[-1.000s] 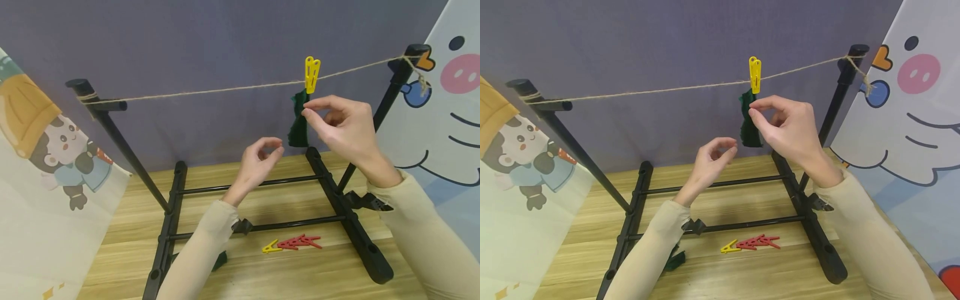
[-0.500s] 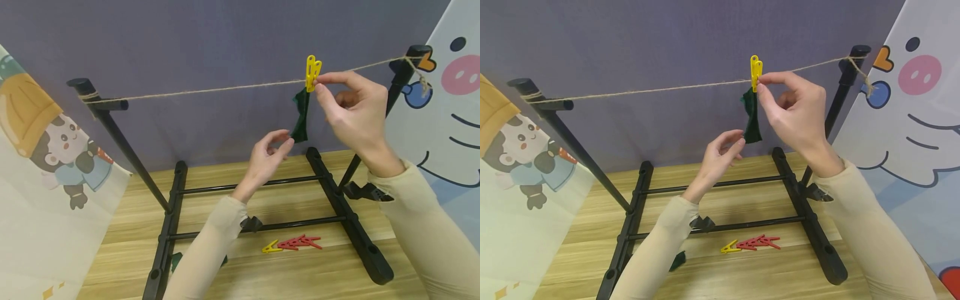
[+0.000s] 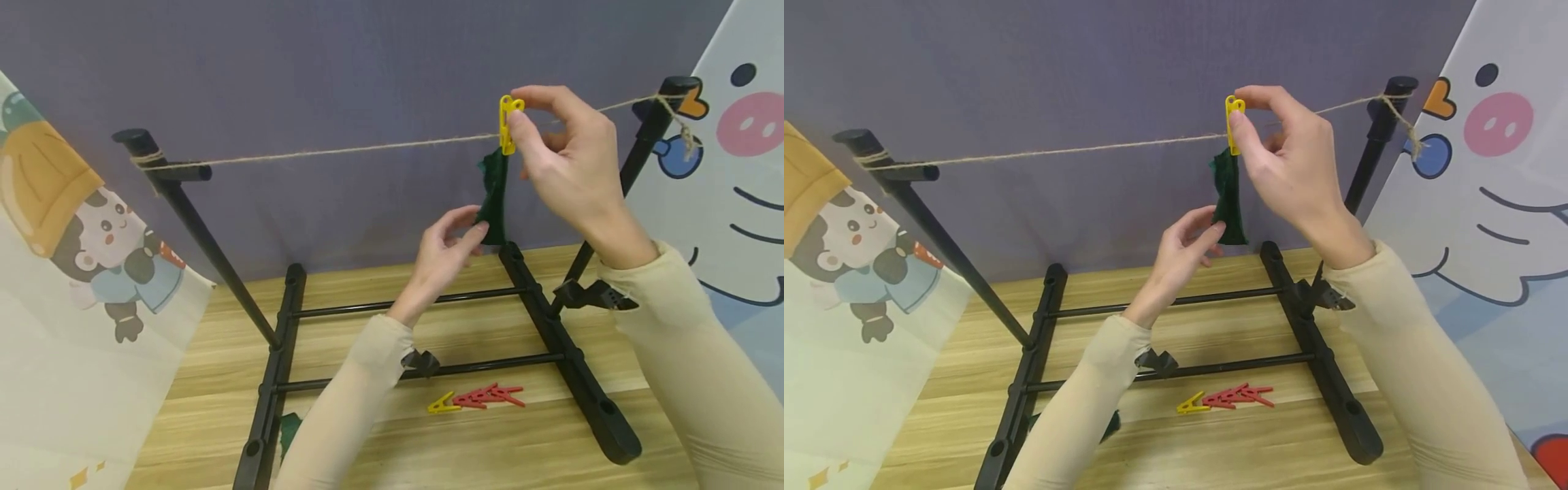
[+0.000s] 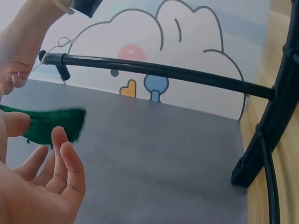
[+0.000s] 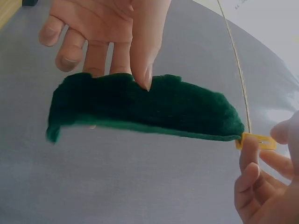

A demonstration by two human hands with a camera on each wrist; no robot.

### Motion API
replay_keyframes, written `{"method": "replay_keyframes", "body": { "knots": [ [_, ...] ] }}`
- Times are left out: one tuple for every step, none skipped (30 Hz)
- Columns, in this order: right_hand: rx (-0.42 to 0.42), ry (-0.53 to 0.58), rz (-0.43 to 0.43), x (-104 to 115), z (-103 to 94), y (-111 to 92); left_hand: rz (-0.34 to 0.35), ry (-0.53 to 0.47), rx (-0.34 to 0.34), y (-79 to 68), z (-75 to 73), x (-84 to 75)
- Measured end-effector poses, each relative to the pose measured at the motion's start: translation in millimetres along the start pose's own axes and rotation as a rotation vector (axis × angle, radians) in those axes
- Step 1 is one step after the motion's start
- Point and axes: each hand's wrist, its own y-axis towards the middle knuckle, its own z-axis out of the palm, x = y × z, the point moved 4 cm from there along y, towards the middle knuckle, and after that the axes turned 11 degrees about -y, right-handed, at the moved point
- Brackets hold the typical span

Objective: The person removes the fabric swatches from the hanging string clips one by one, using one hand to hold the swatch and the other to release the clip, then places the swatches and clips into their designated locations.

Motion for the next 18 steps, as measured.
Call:
{"method": "replay_keyframes", "body": {
  "knots": [
    [0.005,0.001,-0.002,-1,0.4,1,-0.009,0.000,0.008,2.2,-0.2,4.2],
    [0.006,0.005,-0.005,-1,0.6,2,-0.015,-0.001,0.015,3.3,0.1,5.9],
    [0.004,0.011,-0.011,0,0.7,4,-0.016,-0.001,0.022,4.3,0.5,6.9],
    [0.004,0.019,-0.012,0,0.6,5,-0.017,-0.002,0.029,5.1,1.2,7.3],
    [0.000,0.028,-0.017,1,0.8,5,-0.016,-0.003,0.034,5.8,1.9,7.4],
    [-0.008,0.035,-0.029,1,0.7,6,-0.009,-0.004,0.038,6.4,2.6,6.9],
    [-0.017,0.039,-0.048,2,0.5,6,-0.001,0.000,0.041,6.8,3.6,5.9],
    [-0.025,0.043,-0.070,3,0.1,7,0.006,0.000,0.044,7.1,4.5,4.8],
    [-0.034,0.048,-0.091,4,-0.3,7,0.010,0.003,0.047,7.0,5.3,3.9],
    [-0.041,0.052,-0.108,4,-1.0,7,0.014,0.009,0.053,7.0,6.3,2.8],
    [-0.053,0.057,-0.124,4,-1.7,6,0.015,0.014,0.061,7.0,7.3,2.0],
    [-0.060,0.059,-0.129,4,-2.5,6,0.017,0.021,0.068,6.9,8.1,1.5],
    [-0.063,0.063,-0.124,4,-3.0,6,0.018,0.025,0.073,6.6,8.8,0.9],
    [-0.062,0.065,-0.108,4,-3.4,6,0.018,0.024,0.074,6.3,9.1,0.2],
    [-0.062,0.063,-0.094,3,-3.8,6,0.018,0.024,0.073,6.0,9.3,-0.5],
    [-0.058,0.059,-0.072,3,-5.0,5,0.021,0.020,0.071,6.1,10.2,-1.3],
    [-0.054,0.053,-0.050,2,-6.2,5,0.023,0.015,0.064,6.2,10.8,-2.0],
    [-0.045,0.046,-0.030,1,-7.4,5,0.027,0.012,0.055,6.1,11.2,-3.4]
  ]
}}
